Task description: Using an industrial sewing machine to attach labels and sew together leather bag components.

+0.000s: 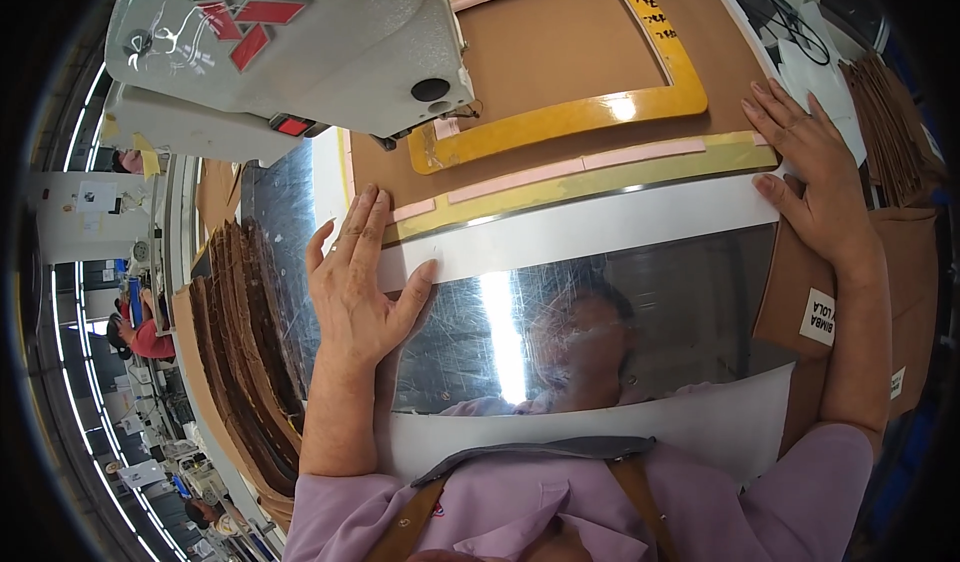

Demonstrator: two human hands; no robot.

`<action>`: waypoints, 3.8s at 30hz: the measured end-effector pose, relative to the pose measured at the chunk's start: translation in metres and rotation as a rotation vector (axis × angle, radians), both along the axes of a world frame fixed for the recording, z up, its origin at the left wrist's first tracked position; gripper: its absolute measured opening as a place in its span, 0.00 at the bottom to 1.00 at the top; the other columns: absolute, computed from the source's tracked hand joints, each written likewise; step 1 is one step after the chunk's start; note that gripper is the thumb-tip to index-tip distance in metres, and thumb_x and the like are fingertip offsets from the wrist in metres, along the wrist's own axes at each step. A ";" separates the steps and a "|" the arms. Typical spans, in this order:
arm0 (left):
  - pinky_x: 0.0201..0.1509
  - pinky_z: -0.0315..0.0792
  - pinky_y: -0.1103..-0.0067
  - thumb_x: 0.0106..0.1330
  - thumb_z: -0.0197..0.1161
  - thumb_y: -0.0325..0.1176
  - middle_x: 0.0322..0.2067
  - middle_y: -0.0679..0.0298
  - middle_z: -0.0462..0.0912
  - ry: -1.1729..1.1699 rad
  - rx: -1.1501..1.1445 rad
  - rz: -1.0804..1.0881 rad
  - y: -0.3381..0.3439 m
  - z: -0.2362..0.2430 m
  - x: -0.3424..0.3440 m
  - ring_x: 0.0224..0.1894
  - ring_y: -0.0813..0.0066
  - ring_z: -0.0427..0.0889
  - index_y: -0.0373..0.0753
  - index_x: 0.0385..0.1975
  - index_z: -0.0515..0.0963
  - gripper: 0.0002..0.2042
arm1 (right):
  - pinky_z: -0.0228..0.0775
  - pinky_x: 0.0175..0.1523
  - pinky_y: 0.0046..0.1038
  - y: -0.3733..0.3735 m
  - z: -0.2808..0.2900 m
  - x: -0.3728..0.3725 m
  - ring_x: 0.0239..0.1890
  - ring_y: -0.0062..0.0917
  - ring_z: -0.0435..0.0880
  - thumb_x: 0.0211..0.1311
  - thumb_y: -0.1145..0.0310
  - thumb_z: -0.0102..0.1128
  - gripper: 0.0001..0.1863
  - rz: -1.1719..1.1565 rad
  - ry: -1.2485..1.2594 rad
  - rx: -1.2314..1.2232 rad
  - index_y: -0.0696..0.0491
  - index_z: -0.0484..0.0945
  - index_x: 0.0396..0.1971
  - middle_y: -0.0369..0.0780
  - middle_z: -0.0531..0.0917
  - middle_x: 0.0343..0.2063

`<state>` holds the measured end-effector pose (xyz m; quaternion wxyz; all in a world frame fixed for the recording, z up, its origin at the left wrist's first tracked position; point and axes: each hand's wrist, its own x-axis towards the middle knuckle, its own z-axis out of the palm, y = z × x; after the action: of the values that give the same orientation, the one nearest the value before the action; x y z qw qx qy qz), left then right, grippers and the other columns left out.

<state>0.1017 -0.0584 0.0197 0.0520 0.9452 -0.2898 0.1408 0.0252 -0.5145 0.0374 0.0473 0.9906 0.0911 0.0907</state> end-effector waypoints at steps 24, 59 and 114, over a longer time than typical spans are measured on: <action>0.65 0.65 0.70 0.63 0.65 0.36 0.46 0.61 0.90 -0.145 -0.218 -0.104 0.004 -0.006 0.012 0.50 0.75 0.88 0.42 0.44 0.88 0.12 | 0.69 0.70 0.38 -0.012 -0.024 0.000 0.64 0.37 0.79 0.67 0.59 0.62 0.18 0.251 -0.193 0.313 0.52 0.85 0.52 0.44 0.84 0.57; 0.67 0.64 0.67 0.66 0.64 0.39 0.44 0.62 0.90 -0.192 -0.238 -0.055 -0.002 -0.012 0.014 0.51 0.70 0.87 0.41 0.41 0.89 0.12 | 0.60 0.72 0.38 -0.016 -0.033 -0.019 0.63 0.29 0.77 0.64 0.54 0.64 0.20 0.085 -0.293 0.342 0.47 0.85 0.53 0.37 0.84 0.57; 0.55 0.69 0.65 0.64 0.63 0.38 0.18 0.65 0.83 -0.376 -0.239 0.042 -0.004 -0.002 0.004 0.22 0.66 0.82 0.40 0.19 0.83 0.13 | 0.73 0.47 0.34 -0.030 0.028 -0.058 0.42 0.36 0.80 0.50 0.63 0.76 0.17 -0.126 -0.074 0.543 0.58 0.80 0.33 0.42 0.79 0.34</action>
<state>0.1057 -0.0623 0.0173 0.1059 0.8952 -0.2560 0.3491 -0.0332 -0.5444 0.0651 -0.2110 0.9667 0.0000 0.1448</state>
